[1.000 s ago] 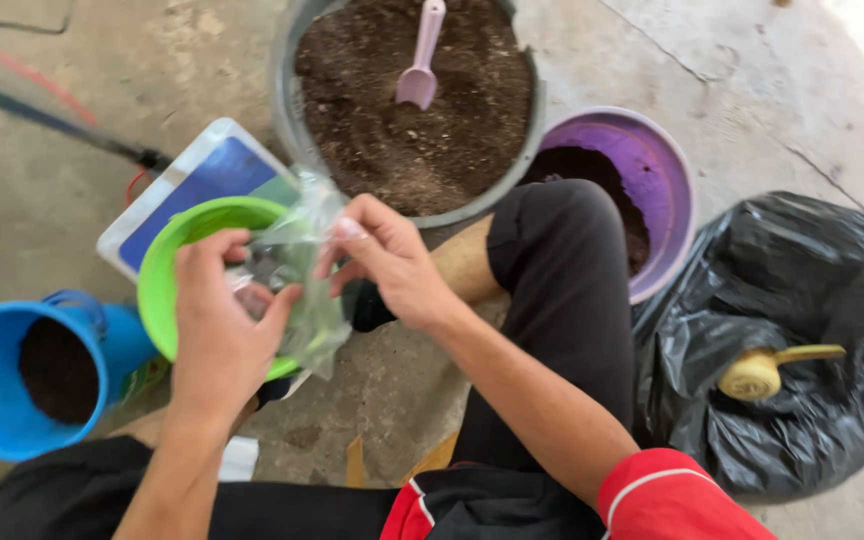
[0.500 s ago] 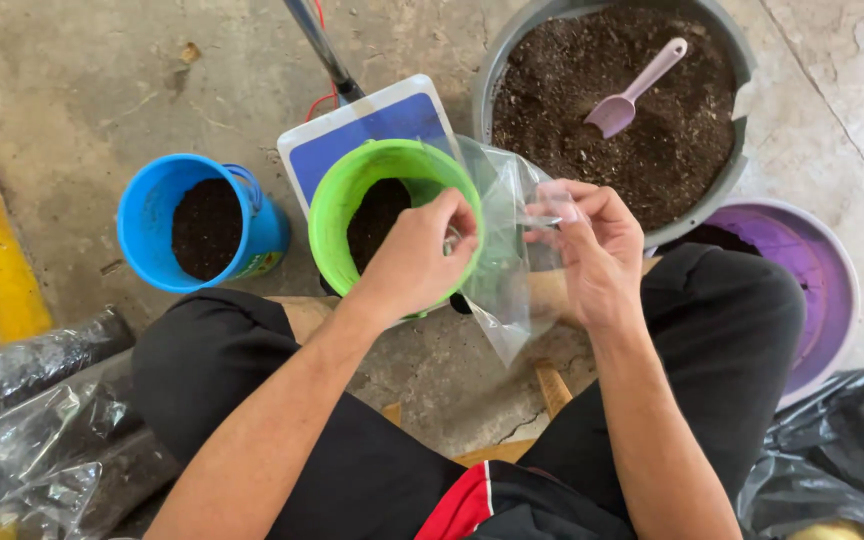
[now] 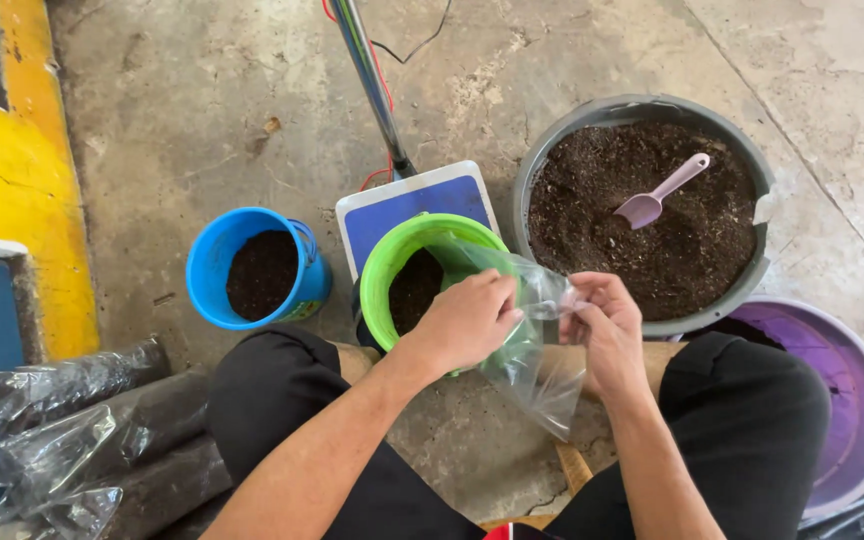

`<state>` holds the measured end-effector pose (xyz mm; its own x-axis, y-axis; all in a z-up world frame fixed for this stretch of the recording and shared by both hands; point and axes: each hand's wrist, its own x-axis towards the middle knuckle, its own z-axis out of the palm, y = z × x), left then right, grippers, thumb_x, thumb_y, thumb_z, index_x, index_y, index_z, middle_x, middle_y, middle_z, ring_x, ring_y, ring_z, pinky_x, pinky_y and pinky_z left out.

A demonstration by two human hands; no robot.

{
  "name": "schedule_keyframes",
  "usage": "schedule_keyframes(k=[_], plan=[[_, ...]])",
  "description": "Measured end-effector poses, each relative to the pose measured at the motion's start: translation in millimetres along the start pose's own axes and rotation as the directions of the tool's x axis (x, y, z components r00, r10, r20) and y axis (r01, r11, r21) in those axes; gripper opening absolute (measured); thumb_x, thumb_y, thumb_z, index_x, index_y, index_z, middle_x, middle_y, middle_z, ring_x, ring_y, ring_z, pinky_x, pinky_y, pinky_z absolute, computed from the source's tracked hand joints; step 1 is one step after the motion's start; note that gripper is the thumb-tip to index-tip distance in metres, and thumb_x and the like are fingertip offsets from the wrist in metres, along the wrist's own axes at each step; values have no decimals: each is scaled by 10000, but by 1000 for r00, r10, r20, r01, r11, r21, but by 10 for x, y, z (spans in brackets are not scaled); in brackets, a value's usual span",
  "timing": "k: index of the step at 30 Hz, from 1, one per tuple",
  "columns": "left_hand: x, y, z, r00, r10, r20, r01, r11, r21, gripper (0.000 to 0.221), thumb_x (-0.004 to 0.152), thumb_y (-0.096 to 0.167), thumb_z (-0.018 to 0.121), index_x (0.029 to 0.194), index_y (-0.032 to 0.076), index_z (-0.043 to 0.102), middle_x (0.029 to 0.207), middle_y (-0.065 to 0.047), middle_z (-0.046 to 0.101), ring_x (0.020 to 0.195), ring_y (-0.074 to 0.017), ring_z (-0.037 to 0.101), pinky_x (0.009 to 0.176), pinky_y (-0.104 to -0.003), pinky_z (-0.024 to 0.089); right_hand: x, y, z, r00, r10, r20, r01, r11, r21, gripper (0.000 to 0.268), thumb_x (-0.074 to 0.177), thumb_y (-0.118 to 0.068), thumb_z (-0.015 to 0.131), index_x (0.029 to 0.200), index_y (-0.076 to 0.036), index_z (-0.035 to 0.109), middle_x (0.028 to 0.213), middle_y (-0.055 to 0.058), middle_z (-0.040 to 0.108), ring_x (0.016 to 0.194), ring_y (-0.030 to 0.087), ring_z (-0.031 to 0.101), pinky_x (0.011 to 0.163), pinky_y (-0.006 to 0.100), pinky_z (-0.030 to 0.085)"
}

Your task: The recorder is measuring and bagging fertilizer or soil components using a scale and plastic bags.

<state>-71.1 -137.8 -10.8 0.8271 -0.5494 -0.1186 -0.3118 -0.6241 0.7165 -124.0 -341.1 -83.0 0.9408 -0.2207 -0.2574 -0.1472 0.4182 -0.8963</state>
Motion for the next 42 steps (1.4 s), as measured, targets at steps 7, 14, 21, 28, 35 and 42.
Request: schedule_keyframes(k=[7,14,21,28,35,42], plan=[[-101,-63,219,925,0,380,-134,936,327,247,873,193,699,1018,-7,687,991,-195,717,935,-384,716,804,-495,577,-115,397,74,987,54,152,-10,962,-273,229,837,53,443,923,-7,646,789,-20,613,643,25,481,562,187,390],[-52,-107,197,922,-18,387,-118,939,323,228,859,180,688,1011,11,698,946,-202,726,922,-396,712,800,-510,571,-110,287,74,988,120,99,-91,961,-260,189,826,47,482,911,-5,642,730,-22,556,595,37,422,513,214,324],[-68,-111,226,930,34,366,-164,929,331,257,874,179,676,1047,-11,681,972,-212,705,923,-402,707,795,-516,564,-126,289,57,987,117,107,-95,977,-190,193,838,46,478,926,-11,641,753,-36,572,611,15,460,534,194,369],[-80,-79,187,927,5,374,-138,933,331,259,896,190,667,1058,-12,677,990,-212,701,939,-392,708,811,-508,561,-146,207,101,984,154,87,-136,973,-186,165,857,39,497,930,-9,638,728,-41,555,571,12,419,495,197,329],[-72,-77,194,924,5,384,-147,928,343,278,902,203,671,1070,-19,667,983,-213,696,930,-391,709,805,-504,563,-135,180,98,981,168,92,-149,972,-182,168,869,32,492,941,-13,637,715,-46,544,553,12,391,479,199,298],[-73,-78,218,929,15,370,-151,927,343,271,886,207,684,1051,-8,674,978,-200,707,931,-392,710,800,-511,566,-125,197,66,983,157,93,-139,975,-174,173,864,39,487,932,-16,636,735,-40,551,578,7,425,505,192,334]])
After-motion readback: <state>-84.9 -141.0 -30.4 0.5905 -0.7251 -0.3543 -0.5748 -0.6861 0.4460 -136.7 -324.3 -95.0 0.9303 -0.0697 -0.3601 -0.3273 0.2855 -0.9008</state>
